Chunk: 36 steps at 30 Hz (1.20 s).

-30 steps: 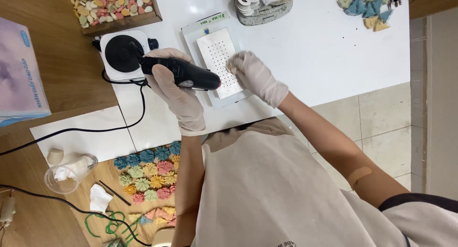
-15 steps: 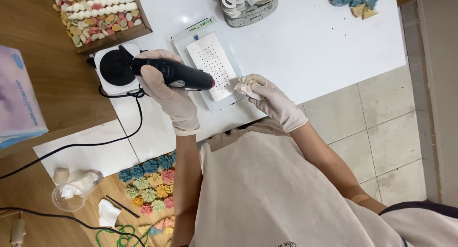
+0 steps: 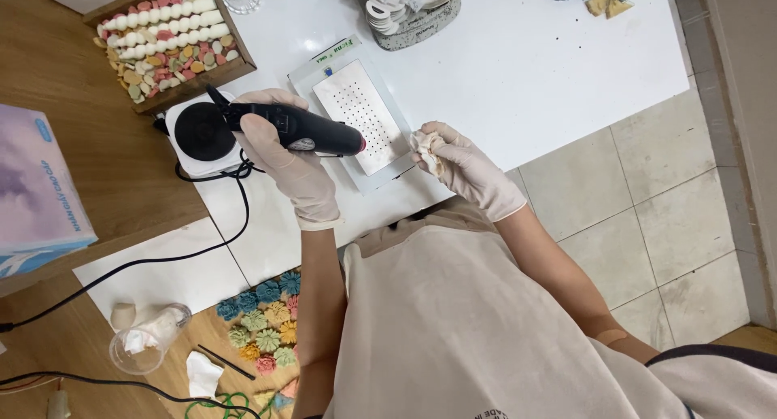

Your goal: Using a heat gun to finish or scent wax pieces in a tray.

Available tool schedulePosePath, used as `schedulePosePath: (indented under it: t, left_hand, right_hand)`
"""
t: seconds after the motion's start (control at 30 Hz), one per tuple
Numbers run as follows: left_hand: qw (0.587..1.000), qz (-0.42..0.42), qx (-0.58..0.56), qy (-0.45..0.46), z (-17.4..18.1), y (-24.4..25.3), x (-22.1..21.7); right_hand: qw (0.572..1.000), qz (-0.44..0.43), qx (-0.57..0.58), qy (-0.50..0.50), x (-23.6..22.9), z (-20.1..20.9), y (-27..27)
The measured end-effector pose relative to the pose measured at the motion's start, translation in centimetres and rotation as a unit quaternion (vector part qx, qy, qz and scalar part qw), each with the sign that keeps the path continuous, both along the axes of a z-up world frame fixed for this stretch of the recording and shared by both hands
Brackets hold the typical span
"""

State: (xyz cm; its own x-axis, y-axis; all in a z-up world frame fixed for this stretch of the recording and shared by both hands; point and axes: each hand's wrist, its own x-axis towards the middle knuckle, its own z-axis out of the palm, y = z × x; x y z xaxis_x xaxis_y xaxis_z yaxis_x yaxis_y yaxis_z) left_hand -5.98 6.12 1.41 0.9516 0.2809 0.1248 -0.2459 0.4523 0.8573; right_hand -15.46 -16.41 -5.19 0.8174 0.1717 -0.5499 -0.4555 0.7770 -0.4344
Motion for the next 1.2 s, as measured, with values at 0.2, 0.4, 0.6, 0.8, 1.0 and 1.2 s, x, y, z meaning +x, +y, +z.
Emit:
schedulePosePath:
  t: [0.2,0.4,0.6,0.8,1.0,1.2]
  left_hand:
    - [1.0,-0.006,-0.024,-0.007,-0.1,0.1,0.2]
    - [1.0,-0.01,-0.019,-0.016,-0.3,0.4,0.4]
    - [1.0,-0.004,0.012,-0.01,0.5,0.4,0.4]
    - [1.0,0.008,0.011,-0.011,-0.4,0.1,2.1]
    - [0.999,0.036,-0.032,-0.016,-1.1,-0.8,4.7]
    - [0.999,0.016,0.024,-0.025,-1.2,-1.4,5.7]
  right_hand:
    - [0.993,0.021,-0.033,-0.113,-0.9,-4.4,-1.9]
    - [0.999,0.003,-0.032,-0.038,0.3,0.8,-0.5]
    - [0.992,0.03,-0.121,-0.024,0.7,-0.4,-0.7]
    - [0.952,0.013,-0.29,-0.096,0.9,-2.1,-1.2]
    - [0.916,0.063,-0.386,-0.093,0.8,1.0,0.0]
    - [0.916,0.036,-0.385,-0.106,0.2,-0.8,-0.5]
